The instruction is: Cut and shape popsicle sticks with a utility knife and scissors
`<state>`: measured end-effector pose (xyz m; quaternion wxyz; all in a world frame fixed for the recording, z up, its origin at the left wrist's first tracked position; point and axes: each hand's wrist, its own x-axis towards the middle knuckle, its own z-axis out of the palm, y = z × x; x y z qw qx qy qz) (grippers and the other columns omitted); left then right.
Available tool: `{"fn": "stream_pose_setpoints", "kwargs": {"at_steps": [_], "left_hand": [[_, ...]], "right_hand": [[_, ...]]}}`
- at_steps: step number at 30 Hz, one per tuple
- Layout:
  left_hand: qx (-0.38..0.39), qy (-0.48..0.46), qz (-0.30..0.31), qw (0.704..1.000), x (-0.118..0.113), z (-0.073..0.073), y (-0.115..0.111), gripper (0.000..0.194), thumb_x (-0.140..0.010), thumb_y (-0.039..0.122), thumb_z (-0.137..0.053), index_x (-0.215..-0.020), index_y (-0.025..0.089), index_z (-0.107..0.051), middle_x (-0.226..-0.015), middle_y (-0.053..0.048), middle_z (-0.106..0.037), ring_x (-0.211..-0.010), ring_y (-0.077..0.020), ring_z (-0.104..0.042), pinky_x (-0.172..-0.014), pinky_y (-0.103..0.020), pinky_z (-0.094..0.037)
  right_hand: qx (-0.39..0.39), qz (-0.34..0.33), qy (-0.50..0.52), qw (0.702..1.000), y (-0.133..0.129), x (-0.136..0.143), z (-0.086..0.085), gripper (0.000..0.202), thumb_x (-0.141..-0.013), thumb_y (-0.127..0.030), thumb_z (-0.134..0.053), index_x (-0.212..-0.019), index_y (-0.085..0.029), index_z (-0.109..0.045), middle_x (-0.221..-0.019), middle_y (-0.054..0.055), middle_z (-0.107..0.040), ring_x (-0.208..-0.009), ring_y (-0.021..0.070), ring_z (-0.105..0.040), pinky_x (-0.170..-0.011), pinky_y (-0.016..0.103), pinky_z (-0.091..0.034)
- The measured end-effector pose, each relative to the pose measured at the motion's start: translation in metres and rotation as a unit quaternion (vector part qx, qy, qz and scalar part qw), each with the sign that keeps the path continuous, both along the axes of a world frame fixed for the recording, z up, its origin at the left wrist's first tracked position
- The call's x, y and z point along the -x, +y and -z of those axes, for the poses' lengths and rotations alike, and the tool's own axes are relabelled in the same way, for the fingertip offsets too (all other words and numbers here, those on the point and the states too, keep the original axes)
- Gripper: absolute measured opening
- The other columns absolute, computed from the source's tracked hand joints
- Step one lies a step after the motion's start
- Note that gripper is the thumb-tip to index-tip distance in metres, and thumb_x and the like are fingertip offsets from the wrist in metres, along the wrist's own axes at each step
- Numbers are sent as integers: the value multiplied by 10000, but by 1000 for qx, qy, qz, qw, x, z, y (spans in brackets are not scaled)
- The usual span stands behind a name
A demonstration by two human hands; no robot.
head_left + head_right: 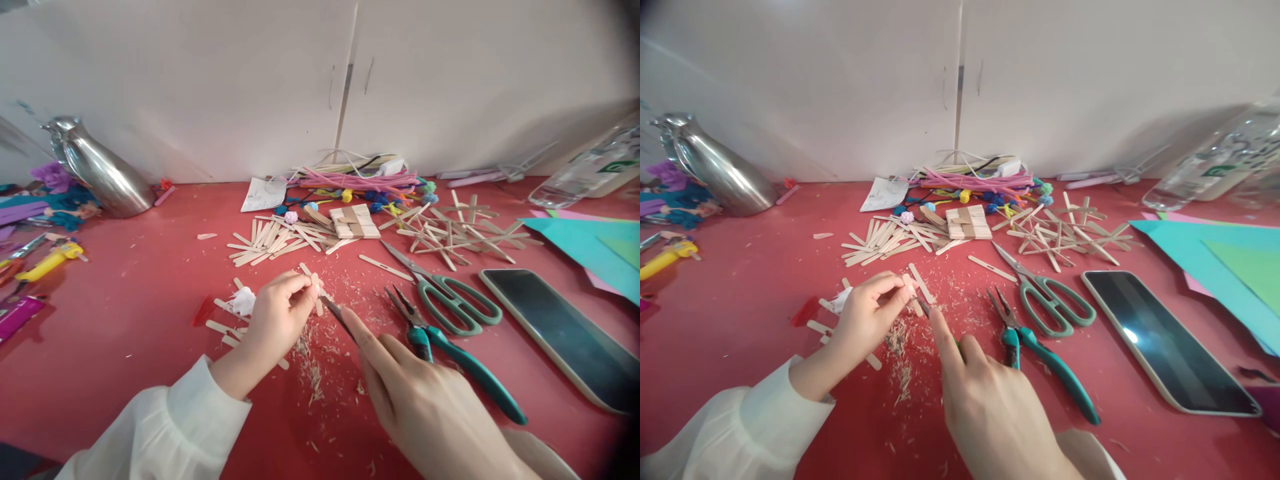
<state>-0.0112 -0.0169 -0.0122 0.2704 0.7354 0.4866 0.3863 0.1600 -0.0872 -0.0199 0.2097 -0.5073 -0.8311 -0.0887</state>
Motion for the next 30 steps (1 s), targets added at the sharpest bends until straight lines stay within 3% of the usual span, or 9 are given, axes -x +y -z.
{"fn": "stream_pose_setpoints", "kwargs": {"at_steps": [5, 11, 15, 20, 30], "left_hand": [[-27, 2, 3, 1000, -1, 2, 0, 268, -878, 224, -471, -634, 166, -567, -690, -4, -581, -626, -96, -542, -596, -215, -413], [-30, -1, -4, 1000, 1, 5, 1, 239, -875, 229, -474, -668, 164, -574, -702, -10, -587, -629, -98, -543, -582, -208, -413], [-18, -27, -5, 999, -1, 3, 3, 239, -866, 201, -477, -636, 163, -531, -636, 17, -541, -561, -75, -510, -537, -179, -394], [-4, -35, -9, 999, -1, 1, 3, 236, -855, 182, -479, -623, 162, -512, -600, 30, -516, -513, -67, -481, -515, -179, -383], [-31, -8, -5, 999, -1, 1, 2, 247, -864, 209, -489, -626, 166, -539, -639, 19, -535, -580, -82, -505, -577, -198, -401]], "right_hand": [[106, -8, 106, 989, 1, 2, 0, 504, -834, -116, -319, -1319, -120, -455, -576, 33, -646, -376, 138, -581, -370, 218, -477], [169, -20, 199, 965, 4, 3, -4, 472, -851, -140, -315, -1293, -74, -470, -537, 13, -650, -378, 138, -578, -375, 222, -478], [101, -14, 148, 984, 2, 2, -5, 445, -855, -141, -318, -1248, -84, -521, -601, 35, -670, -408, 148, -610, -369, 230, -479], [-14, -14, 55, 998, 2, 2, -6, 400, -892, -173, -309, -1166, -68, -581, -532, -9, -588, -274, 140, -523, -236, 252, -358], [-32, -3, 21, 999, 3, 1, -3, 427, -854, -107, -309, -1198, -62, -558, -501, -20, -552, -251, 142, -504, -213, 253, -336]]}}
